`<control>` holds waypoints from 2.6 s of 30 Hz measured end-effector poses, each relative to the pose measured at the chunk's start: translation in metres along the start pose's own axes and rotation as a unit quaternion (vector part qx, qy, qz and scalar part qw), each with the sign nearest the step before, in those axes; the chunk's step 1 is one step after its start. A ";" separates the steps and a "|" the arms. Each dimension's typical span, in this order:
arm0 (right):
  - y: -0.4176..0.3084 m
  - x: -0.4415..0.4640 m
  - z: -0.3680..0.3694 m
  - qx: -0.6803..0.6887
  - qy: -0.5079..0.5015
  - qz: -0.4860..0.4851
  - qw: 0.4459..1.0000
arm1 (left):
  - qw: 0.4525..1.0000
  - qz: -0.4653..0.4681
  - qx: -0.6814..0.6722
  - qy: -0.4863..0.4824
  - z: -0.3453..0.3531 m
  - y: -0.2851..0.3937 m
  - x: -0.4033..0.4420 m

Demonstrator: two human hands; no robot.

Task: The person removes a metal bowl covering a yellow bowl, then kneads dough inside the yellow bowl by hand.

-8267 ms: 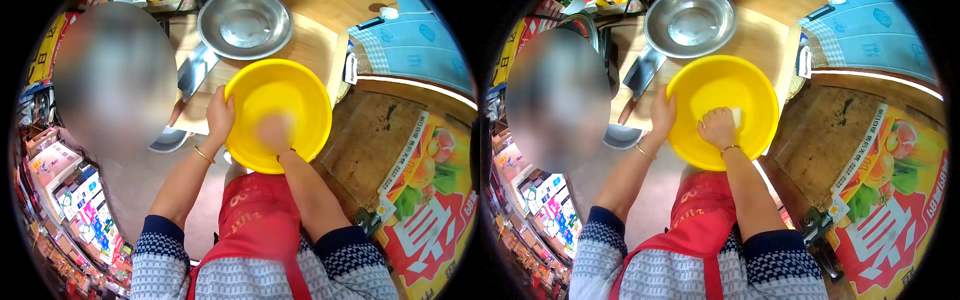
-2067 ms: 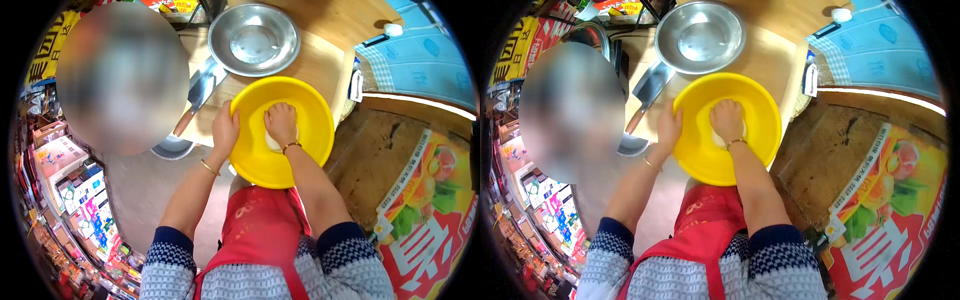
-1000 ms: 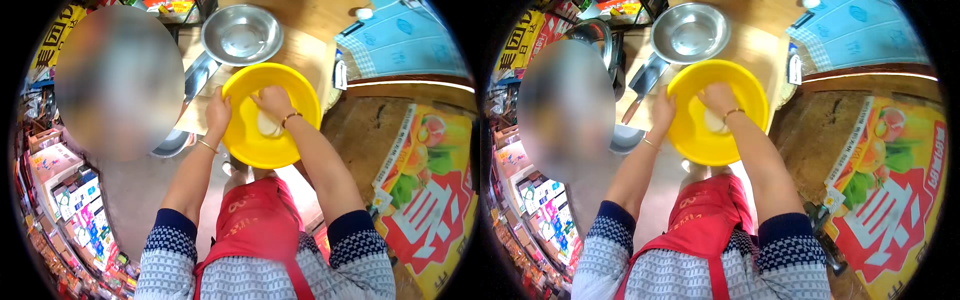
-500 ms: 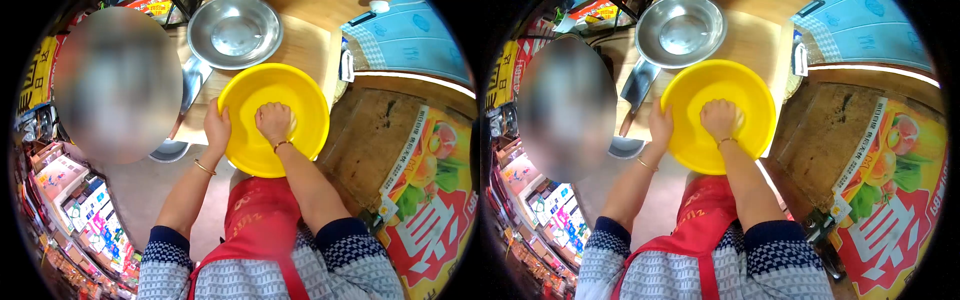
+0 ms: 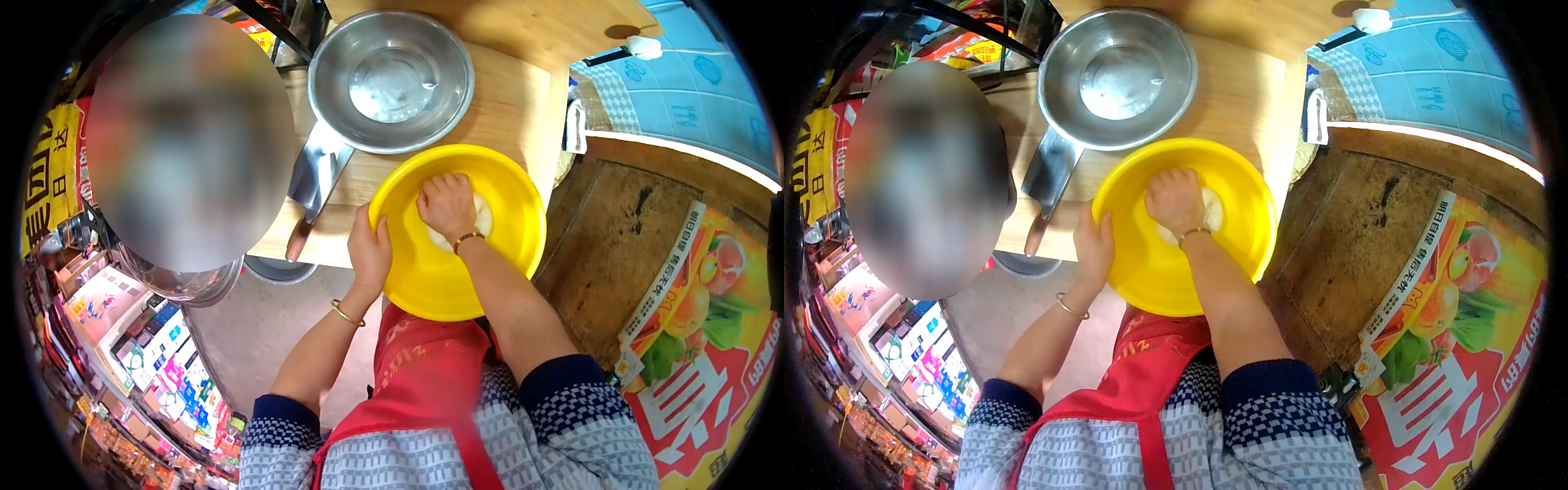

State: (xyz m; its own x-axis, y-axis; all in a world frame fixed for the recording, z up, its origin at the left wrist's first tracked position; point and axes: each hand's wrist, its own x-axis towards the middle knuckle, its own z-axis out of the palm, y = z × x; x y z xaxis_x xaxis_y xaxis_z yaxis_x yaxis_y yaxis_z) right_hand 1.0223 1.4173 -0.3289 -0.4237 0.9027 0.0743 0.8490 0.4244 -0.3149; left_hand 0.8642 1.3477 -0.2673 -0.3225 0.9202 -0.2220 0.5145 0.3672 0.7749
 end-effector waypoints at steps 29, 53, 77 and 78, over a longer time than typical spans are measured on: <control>-0.016 -0.092 -0.064 -0.070 -0.110 -0.080 0.988 | 0.995 0.040 0.053 0.081 0.008 -0.009 -0.007; -0.016 -0.033 -0.010 -0.004 -0.044 -0.091 0.995 | 0.998 0.020 0.026 0.048 0.006 -0.002 -0.004; -0.027 -0.046 -0.030 -0.007 -0.375 -0.335 0.864 | 0.996 0.007 0.058 0.069 0.004 0.002 -0.012; -0.026 -0.055 -0.024 0.029 -0.334 -0.368 0.867 | 0.997 0.016 0.047 0.066 0.005 0.001 -0.008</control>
State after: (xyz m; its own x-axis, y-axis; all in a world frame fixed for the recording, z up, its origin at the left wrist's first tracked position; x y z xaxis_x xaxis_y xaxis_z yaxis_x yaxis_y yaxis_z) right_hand 1.0313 1.3579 -0.3025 -0.9491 0.1390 -0.2827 0.2619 0.8469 -0.4628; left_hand 0.8712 1.3411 -0.2672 -0.4028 0.9081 -0.1142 0.5960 0.3549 0.7203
